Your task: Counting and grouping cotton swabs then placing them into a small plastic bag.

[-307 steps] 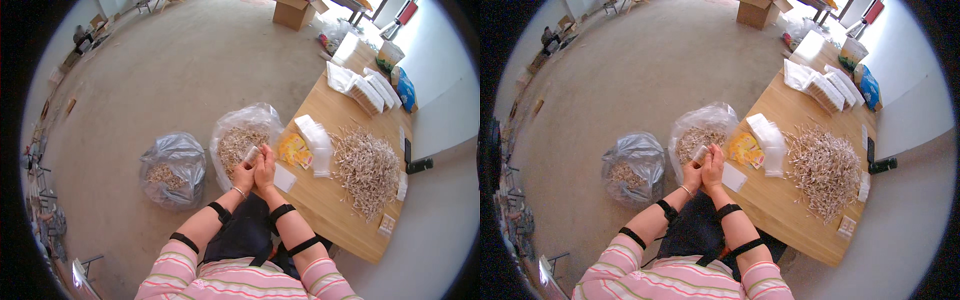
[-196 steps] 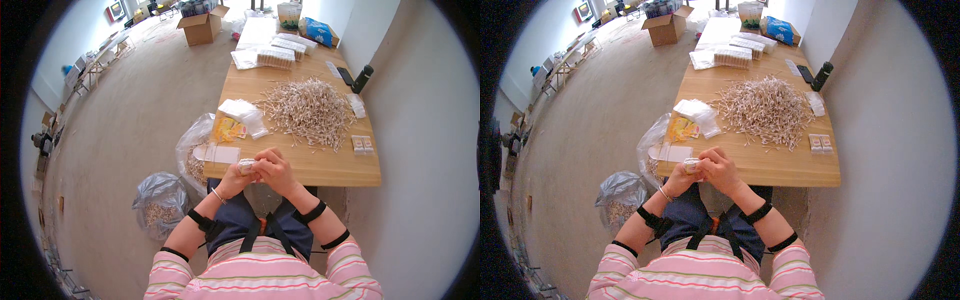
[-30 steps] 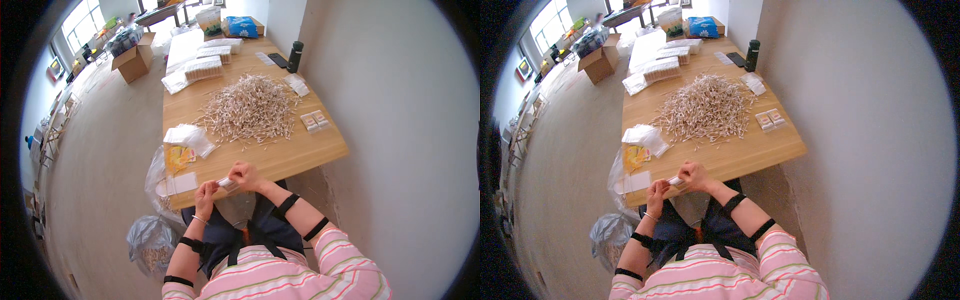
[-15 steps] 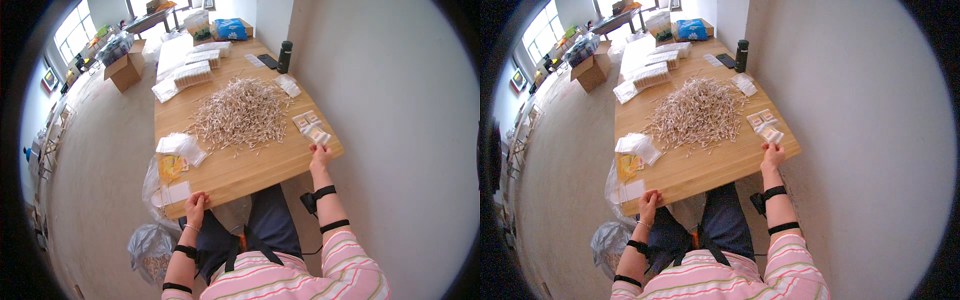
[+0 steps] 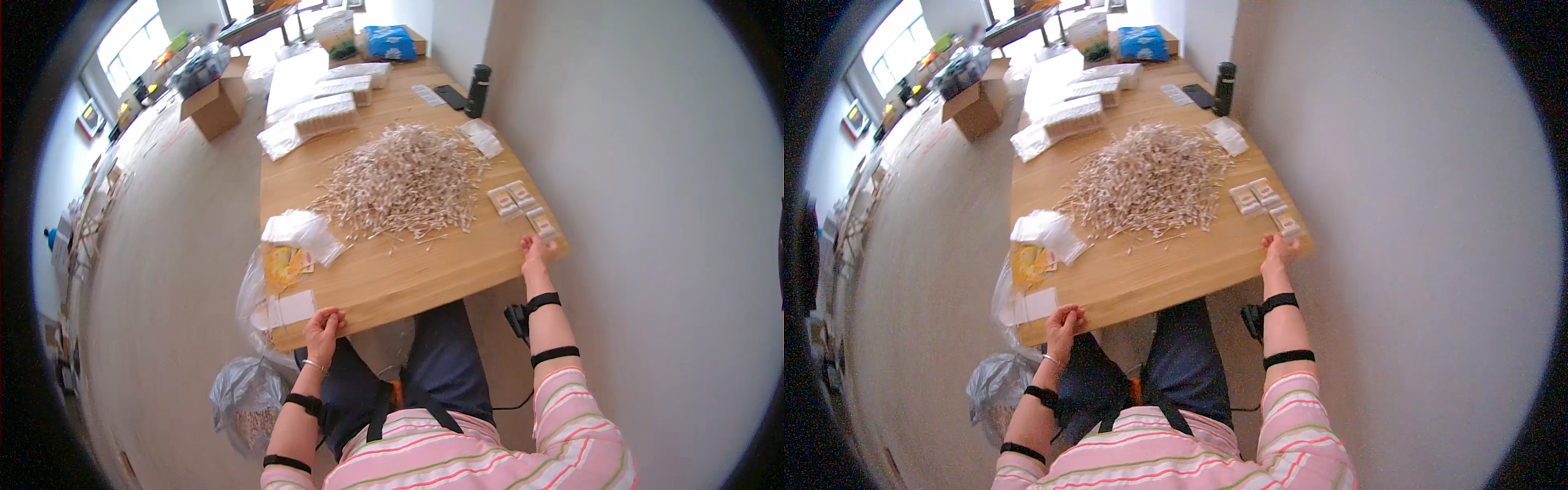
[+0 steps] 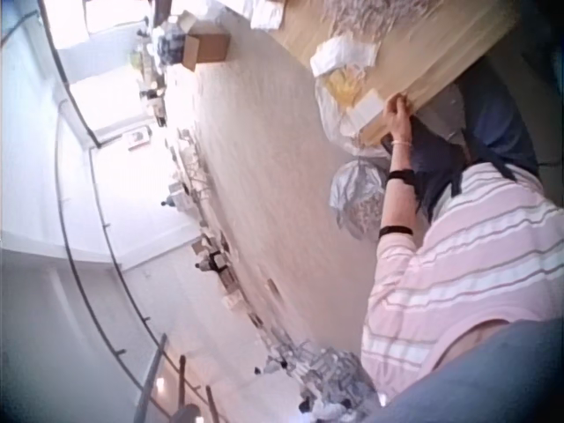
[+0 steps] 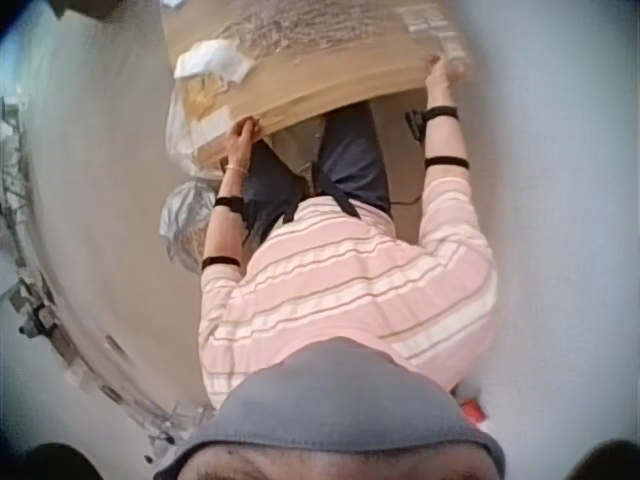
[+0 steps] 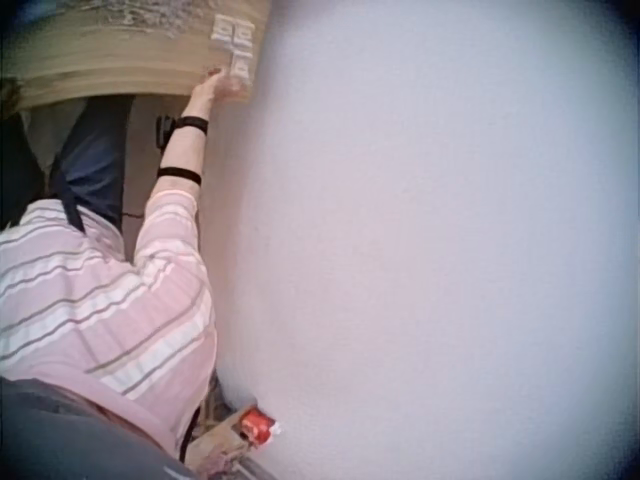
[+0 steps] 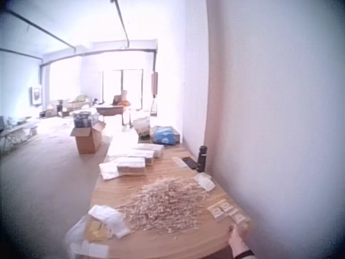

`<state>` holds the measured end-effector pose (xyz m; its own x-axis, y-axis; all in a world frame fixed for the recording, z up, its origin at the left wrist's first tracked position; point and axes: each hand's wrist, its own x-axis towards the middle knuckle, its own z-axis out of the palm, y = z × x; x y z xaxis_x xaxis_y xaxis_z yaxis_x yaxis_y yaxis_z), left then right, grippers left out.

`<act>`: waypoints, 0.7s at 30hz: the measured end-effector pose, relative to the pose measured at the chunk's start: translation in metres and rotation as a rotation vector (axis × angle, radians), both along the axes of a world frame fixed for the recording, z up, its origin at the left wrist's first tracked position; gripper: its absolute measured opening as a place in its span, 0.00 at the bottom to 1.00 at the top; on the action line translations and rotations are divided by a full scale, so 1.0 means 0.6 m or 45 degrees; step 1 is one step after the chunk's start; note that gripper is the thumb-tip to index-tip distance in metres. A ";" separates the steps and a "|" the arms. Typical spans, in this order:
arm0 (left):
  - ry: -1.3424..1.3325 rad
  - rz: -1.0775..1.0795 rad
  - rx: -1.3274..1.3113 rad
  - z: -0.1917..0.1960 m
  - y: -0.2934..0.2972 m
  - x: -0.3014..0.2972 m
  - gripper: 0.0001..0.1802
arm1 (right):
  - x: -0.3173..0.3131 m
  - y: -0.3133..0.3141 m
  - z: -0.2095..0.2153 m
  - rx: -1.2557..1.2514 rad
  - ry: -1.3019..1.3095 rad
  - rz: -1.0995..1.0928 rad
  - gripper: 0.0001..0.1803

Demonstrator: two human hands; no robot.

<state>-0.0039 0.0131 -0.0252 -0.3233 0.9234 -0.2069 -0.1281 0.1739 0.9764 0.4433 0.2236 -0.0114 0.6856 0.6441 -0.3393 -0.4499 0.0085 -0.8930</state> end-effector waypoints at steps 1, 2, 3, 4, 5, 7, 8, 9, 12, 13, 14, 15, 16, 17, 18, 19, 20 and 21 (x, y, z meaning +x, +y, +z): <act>-0.004 0.032 -0.002 -0.002 0.003 0.002 0.07 | -0.009 -0.001 -0.001 -0.006 -0.132 -0.108 0.24; 0.000 -0.010 0.024 -0.005 0.003 0.000 0.07 | -0.029 -0.005 0.006 -0.011 -0.129 -0.056 0.24; 0.008 -0.042 0.047 -0.007 -0.001 -0.004 0.08 | -0.052 -0.015 0.024 -0.057 -0.180 -0.034 0.29; 0.009 0.009 0.044 -0.005 -0.001 -0.003 0.08 | -0.070 -0.020 0.037 -0.095 -0.238 -0.024 0.33; 0.024 -0.004 0.046 -0.002 0.003 0.003 0.08 | -0.084 -0.021 0.037 -0.091 -0.243 0.016 0.33; 0.033 0.017 0.048 0.005 0.005 0.007 0.08 | -0.113 -0.010 0.025 0.072 -0.481 0.223 0.29; 0.015 -0.030 0.046 0.010 0.009 0.012 0.08 | -0.126 0.004 0.013 0.080 -0.492 0.242 0.29; -0.003 -0.080 0.046 0.012 0.014 0.016 0.08 | -0.145 0.018 0.001 0.173 -0.739 0.454 0.22; -0.010 -0.010 0.056 0.004 -0.011 -0.003 0.08 | -0.316 -0.013 0.059 0.367 -1.177 0.965 0.09; 0.005 -0.044 0.045 0.010 -0.006 0.001 0.08 | -0.351 -0.010 0.063 0.447 -1.319 1.125 0.10; -0.003 -0.034 0.050 0.010 -0.003 0.003 0.08 | -0.384 -0.007 0.063 0.528 -1.456 1.290 0.12; 0.006 -0.051 0.065 0.007 -0.005 0.002 0.08 | -0.425 -0.016 0.066 0.614 -1.641 1.368 0.13; 0.016 -0.067 0.079 0.004 -0.006 0.000 0.07 | -0.464 -0.026 0.068 0.705 -1.825 1.442 0.14; -0.008 -0.087 0.095 -0.002 -0.004 0.001 0.07 | -0.494 -0.030 0.064 0.715 -1.830 1.454 0.14; -0.012 -0.072 0.097 -0.005 -0.002 0.003 0.07 | -0.521 -0.031 0.054 0.852 -2.128 1.368 0.14; -0.084 -0.075 0.098 -0.007 0.001 0.006 0.07 | -0.540 -0.031 0.046 0.991 -2.420 1.258 0.15; -0.156 -0.078 0.098 -0.005 0.004 0.008 0.07 | -0.554 -0.030 0.035 1.005 -2.420 1.269 0.15; -0.078 -0.089 0.074 -0.002 0.004 0.009 0.07 | -0.565 -0.031 0.024 0.926 -2.498 1.290 0.15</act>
<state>0.0016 0.0157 -0.0267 -0.2459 0.9543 -0.1696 -0.1775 0.1277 0.9758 0.1046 0.2048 0.0032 -0.7164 0.5323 0.4510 0.5716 0.8184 -0.0580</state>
